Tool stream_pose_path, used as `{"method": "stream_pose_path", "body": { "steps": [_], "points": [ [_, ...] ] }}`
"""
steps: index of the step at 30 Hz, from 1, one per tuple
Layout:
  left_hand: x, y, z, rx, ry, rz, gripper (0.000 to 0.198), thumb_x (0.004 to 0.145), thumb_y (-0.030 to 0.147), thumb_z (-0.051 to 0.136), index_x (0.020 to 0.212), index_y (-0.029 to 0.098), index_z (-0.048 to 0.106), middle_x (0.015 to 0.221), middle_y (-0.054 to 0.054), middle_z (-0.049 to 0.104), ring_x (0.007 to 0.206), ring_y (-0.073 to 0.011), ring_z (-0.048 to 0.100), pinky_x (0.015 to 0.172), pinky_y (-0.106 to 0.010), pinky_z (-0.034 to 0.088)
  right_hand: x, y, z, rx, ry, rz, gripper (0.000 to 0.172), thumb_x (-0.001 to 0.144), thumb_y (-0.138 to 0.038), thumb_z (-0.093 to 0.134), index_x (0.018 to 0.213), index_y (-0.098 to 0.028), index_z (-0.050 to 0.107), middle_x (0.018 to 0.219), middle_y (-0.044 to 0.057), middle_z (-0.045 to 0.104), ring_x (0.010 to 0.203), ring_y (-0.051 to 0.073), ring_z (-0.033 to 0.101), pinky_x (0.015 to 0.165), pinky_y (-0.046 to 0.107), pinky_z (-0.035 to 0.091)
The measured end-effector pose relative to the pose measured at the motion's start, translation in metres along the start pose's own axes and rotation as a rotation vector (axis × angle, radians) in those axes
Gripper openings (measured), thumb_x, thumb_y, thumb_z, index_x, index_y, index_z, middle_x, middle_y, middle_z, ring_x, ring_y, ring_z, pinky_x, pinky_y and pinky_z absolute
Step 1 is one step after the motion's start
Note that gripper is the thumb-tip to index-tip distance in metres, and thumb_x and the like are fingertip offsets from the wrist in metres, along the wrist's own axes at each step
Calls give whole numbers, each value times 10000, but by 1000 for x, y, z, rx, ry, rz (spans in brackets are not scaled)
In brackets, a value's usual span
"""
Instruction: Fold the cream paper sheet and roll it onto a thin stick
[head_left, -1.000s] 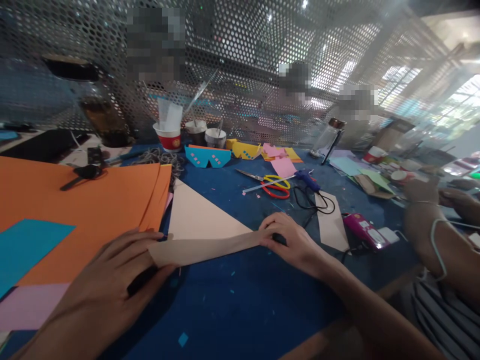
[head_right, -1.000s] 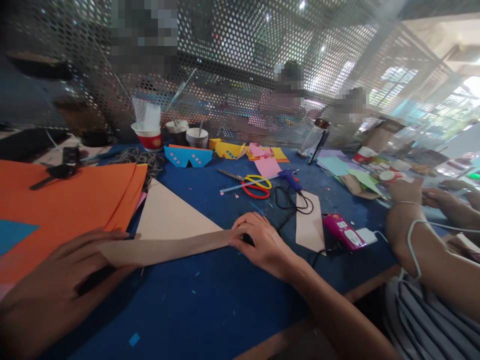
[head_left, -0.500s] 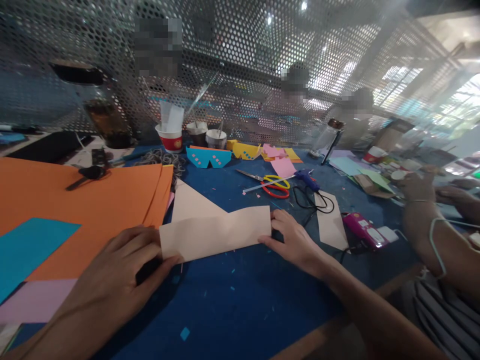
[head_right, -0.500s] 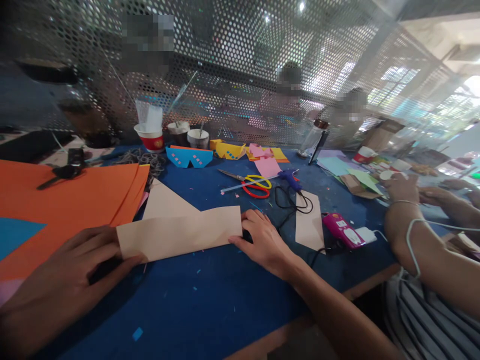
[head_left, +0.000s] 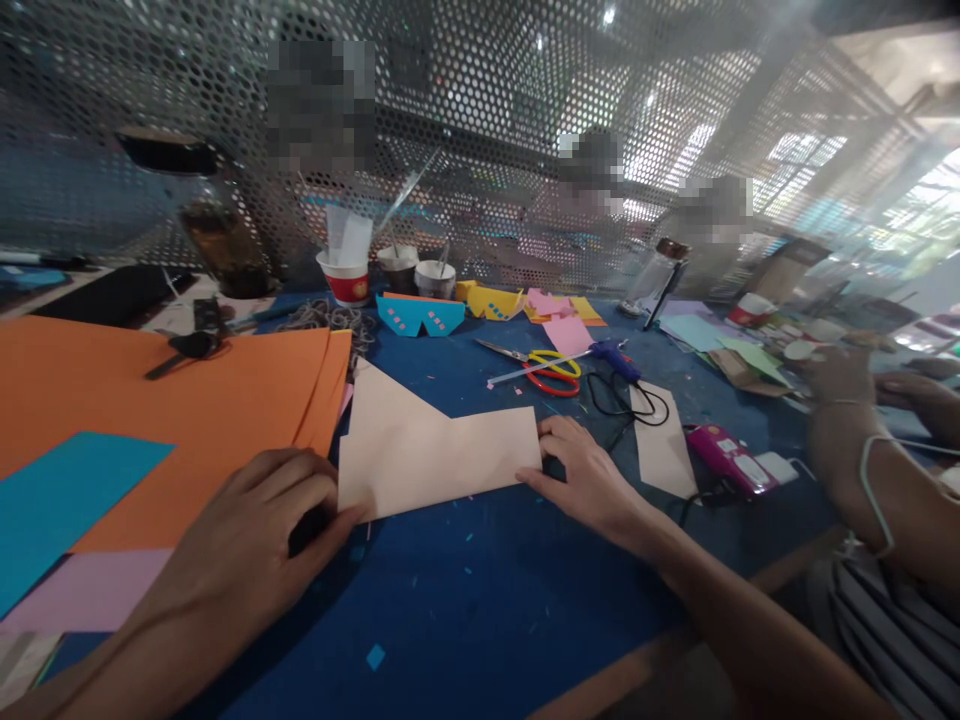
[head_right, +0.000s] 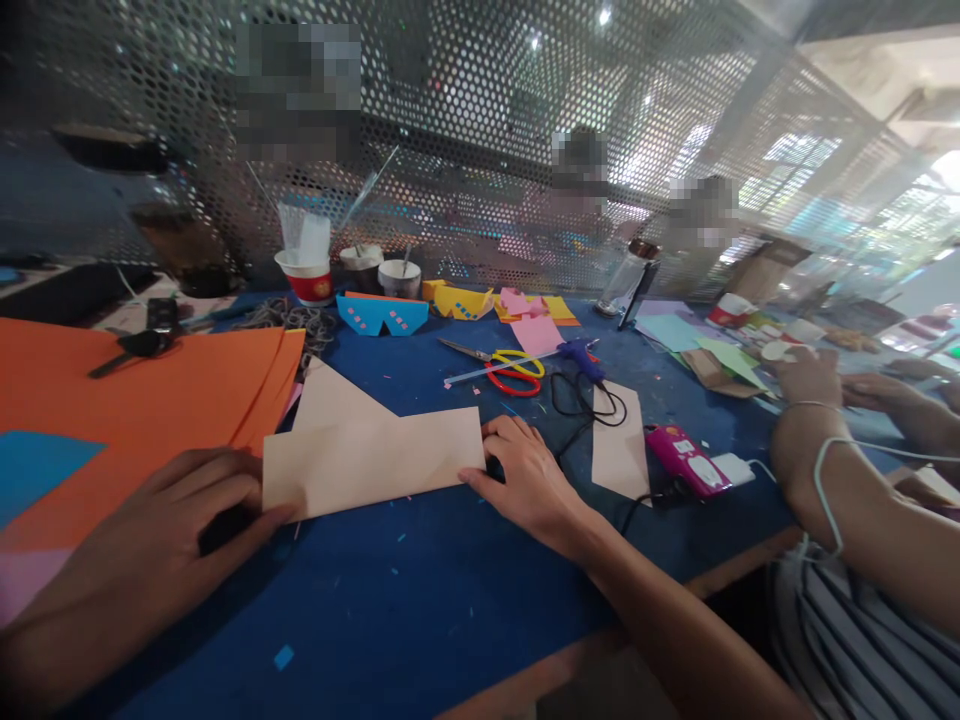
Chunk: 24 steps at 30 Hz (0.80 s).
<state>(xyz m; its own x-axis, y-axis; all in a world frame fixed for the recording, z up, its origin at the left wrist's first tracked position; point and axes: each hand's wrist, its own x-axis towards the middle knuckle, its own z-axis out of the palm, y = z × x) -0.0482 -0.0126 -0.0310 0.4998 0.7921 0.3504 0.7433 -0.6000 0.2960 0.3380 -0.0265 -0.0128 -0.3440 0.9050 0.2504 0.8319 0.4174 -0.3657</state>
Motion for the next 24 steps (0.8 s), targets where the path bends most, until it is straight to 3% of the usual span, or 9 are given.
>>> {"method": "stream_pose_path", "body": {
  "steps": [11,19,24],
  "points": [
    [1,-1,2,-36,-9,-36,414,1046,574,612,766,269,621,870,-35,689,930,-280,612,836,-420,473,1,-4,0,-28,-15,35,282,991,-253,812,826,-218,586,1164,87,696,1094,280,665,982,480,545],
    [4,3,1,-86,-16,-99,520,1043,684,526,744,268,617,861,-60,701,915,-298,614,837,-442,469,2,-8,-1,-49,-47,78,242,1003,-255,787,854,-222,600,1205,88,692,1132,294,662,1007,490,537],
    [5,6,-1,-99,-19,-122,499,1048,662,520,759,266,614,864,-66,697,915,-316,625,837,-473,469,1,-8,0,-29,-45,94,253,1006,-241,781,847,-228,585,1210,86,694,1142,294,662,1018,496,536]
  ]
}}
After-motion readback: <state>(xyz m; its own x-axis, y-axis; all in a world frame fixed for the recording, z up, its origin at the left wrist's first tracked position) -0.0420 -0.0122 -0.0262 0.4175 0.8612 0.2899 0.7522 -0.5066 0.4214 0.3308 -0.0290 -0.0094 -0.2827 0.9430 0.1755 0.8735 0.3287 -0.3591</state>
